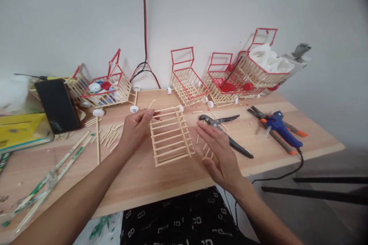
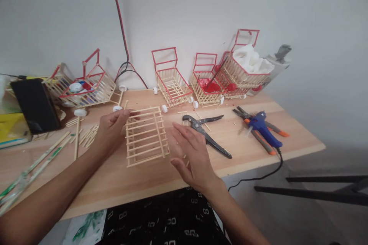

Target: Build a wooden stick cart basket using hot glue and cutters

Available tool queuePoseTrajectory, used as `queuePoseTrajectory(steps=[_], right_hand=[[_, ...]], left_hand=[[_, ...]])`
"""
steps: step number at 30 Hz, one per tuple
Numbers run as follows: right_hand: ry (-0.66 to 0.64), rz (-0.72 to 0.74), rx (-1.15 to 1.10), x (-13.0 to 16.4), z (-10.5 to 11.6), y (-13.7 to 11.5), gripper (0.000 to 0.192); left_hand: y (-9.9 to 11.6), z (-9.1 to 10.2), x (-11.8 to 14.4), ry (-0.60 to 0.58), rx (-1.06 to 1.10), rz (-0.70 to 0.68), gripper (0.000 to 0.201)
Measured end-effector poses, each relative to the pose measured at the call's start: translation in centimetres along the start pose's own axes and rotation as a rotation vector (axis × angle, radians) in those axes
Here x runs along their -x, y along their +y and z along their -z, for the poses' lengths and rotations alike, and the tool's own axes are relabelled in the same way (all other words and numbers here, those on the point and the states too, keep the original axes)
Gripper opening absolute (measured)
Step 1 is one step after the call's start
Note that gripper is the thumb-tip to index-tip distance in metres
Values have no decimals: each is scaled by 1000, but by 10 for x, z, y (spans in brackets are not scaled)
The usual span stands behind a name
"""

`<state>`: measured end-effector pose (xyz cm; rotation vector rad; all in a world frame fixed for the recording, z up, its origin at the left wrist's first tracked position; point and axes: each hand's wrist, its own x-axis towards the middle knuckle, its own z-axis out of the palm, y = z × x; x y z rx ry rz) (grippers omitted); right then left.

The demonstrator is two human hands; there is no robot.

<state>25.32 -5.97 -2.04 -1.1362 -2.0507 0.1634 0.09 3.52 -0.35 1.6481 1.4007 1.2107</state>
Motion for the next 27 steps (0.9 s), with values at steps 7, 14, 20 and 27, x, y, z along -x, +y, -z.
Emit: queuePoseTrajectory(steps=[7, 14, 20, 27], right_hand=[[-138, 206, 97, 1, 0, 0, 59], [-136, 228, 136, -2, 0, 2, 52], [-113, 252, 172, -11, 1, 1, 53], [-224, 245, 265, -35, -2, -4, 54]], left_hand=[[-3, 1, -1, -3, -9, -31, 40], [-3, 1, -2, -7, -20, -58, 39], [-5, 1, -2, -3, -22, -63, 39], [-8, 1, -3, 9, -14, -85, 38]])
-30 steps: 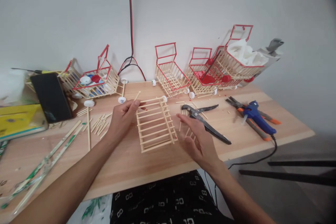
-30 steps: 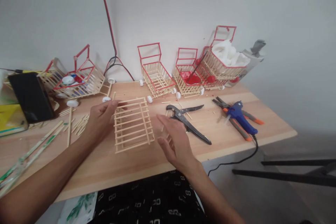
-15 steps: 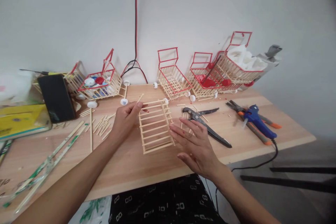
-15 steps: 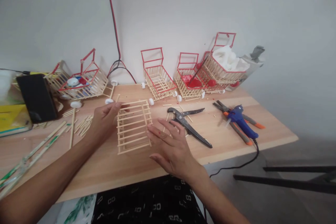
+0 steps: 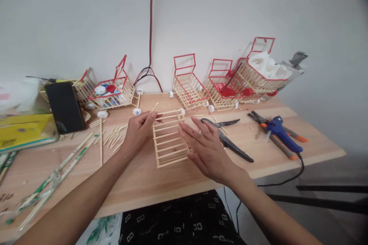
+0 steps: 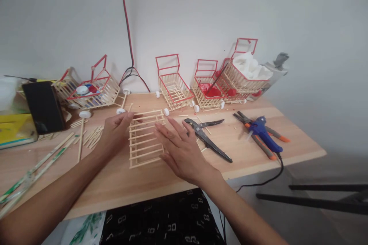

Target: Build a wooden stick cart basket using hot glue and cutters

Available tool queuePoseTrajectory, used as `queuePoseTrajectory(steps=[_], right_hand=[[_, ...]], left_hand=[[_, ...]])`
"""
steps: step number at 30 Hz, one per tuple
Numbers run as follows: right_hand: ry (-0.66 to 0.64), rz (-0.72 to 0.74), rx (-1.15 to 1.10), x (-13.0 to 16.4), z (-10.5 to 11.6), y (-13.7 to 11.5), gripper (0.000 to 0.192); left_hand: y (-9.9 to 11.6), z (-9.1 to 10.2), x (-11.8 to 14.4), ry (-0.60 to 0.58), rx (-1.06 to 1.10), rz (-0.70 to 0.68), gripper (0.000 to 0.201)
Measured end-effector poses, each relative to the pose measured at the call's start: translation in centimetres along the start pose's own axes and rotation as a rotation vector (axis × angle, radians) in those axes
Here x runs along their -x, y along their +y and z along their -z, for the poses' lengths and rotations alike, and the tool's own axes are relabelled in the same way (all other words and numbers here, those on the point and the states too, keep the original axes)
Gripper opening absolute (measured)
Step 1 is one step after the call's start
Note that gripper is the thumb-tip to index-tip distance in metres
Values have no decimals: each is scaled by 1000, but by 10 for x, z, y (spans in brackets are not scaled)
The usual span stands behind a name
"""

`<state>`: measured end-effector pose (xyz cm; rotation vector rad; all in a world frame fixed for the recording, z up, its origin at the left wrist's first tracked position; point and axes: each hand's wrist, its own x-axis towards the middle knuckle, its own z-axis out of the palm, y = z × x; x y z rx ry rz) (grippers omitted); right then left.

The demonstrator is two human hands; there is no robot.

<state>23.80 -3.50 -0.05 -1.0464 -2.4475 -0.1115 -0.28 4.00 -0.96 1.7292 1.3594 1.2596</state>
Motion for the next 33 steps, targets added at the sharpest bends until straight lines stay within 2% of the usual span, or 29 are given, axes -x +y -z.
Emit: queuePoseTrajectory(steps=[5, 11, 22, 33], right_hand=[[-112, -69, -80, -6, 7, 0, 53], [-187, -61, -54, -11, 13, 2, 55], [-182, -48, 26, -19, 16, 5, 60], [-223, -16, 42, -21, 7, 10, 63]], left_hand=[[-1, 0, 0, -5, 5, -8, 38], [-1, 0, 1, -11, -7, -9, 38], [-3, 0, 0, -6, 0, -17, 39], [-6, 0, 1, 3, 8, 2, 38]])
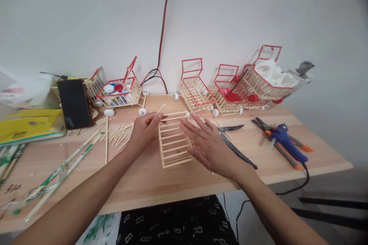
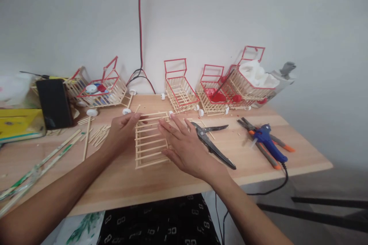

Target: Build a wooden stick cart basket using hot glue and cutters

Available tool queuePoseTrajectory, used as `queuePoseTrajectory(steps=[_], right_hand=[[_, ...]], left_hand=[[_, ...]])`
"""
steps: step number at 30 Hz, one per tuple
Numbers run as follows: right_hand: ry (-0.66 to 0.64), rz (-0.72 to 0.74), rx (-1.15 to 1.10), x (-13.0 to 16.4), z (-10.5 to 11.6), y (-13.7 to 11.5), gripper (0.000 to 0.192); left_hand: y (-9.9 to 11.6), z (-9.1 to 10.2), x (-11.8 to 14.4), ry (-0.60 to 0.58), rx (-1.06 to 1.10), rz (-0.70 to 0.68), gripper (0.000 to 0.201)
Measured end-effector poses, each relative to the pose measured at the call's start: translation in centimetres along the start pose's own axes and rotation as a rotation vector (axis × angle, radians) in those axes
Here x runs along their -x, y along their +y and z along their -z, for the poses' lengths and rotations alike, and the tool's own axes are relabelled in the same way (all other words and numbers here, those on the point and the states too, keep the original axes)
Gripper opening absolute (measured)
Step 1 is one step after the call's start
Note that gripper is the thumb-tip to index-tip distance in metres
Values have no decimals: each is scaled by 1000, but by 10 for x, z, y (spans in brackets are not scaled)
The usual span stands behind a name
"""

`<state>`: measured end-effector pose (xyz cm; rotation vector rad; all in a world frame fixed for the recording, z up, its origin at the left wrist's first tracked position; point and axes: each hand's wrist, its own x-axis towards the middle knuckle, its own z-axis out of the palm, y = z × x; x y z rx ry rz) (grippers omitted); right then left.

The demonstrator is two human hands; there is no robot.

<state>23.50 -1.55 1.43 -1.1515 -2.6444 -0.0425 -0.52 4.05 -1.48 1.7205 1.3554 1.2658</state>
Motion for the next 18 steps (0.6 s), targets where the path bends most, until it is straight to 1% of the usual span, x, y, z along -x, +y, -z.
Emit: queuePoseTrajectory(steps=[5, 9, 13, 15, 18], right_hand=[[-3, 2, -13, -3, 2, 1, 63], [6, -4, -29, -5, -1, 0, 65], [30, -6, -85, -4, -3, 0, 65], [100, -22, -168, -1, -3, 1, 63], [308, -124, -337, 9, 2, 5, 57]], left_hand=[[-3, 0, 0, -7, 35, 3, 41], [-5, 1, -1, -1, 27, -4, 42], [-1, 2, 0, -6, 29, -10, 42], [3, 4, 1, 8, 38, -28, 40], [10, 8, 1, 82, 48, -50, 40]])
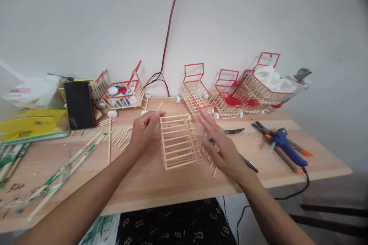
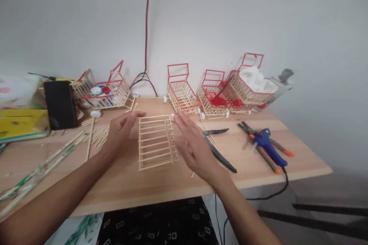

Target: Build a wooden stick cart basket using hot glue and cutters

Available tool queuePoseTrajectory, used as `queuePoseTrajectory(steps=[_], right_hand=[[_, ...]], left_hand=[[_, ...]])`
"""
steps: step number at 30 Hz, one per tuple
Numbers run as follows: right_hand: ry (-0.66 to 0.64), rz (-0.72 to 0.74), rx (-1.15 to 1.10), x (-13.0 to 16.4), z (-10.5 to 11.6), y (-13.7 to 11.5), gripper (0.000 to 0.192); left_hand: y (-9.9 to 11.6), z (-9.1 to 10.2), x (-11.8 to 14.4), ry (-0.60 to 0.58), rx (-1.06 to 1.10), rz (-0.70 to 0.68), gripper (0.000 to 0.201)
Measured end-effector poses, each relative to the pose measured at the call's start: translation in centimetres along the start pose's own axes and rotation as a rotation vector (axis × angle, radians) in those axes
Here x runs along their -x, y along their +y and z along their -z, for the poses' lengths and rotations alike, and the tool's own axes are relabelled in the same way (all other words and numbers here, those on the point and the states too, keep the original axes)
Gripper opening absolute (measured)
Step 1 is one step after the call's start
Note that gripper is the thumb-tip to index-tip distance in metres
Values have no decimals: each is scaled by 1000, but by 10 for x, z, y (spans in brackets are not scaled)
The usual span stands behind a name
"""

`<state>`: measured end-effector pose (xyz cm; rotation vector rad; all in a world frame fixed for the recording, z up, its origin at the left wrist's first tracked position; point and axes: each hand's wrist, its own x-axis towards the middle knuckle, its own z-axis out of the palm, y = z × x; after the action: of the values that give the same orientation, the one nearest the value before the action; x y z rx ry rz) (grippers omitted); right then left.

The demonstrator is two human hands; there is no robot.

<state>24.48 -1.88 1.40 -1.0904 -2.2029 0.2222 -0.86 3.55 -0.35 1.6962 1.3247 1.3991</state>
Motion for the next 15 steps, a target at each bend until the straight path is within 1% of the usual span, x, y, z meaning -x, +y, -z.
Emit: queuePoseTrajectory(steps=[3, 6, 8, 10, 11, 13, 15], right_hand=[[211, -183, -128, 12, 13, 2, 45], [345, -377, -203, 25, 27, 2, 33], [448, -453, -249, 34, 33, 2, 30], [539, -497, -307, 41, 36, 2, 30], [565, -505, -327, 45, 37, 2, 30], [551, -487, -312, 49, 36, 2, 33], [454, -424, -219, 48, 34, 1, 37]], left_hand=[[3, 4, -2, 83, 19, 17, 43], [2, 7, -3, 116, 51, 25, 45], [0, 8, -4, 127, 56, 25, 46], [-1, 8, -4, 138, 45, 34, 47], [-2, 9, -4, 142, 38, 38, 47], [-3, 9, -4, 149, 34, 37, 48], [-3, 8, -4, 150, 42, 31, 46]])
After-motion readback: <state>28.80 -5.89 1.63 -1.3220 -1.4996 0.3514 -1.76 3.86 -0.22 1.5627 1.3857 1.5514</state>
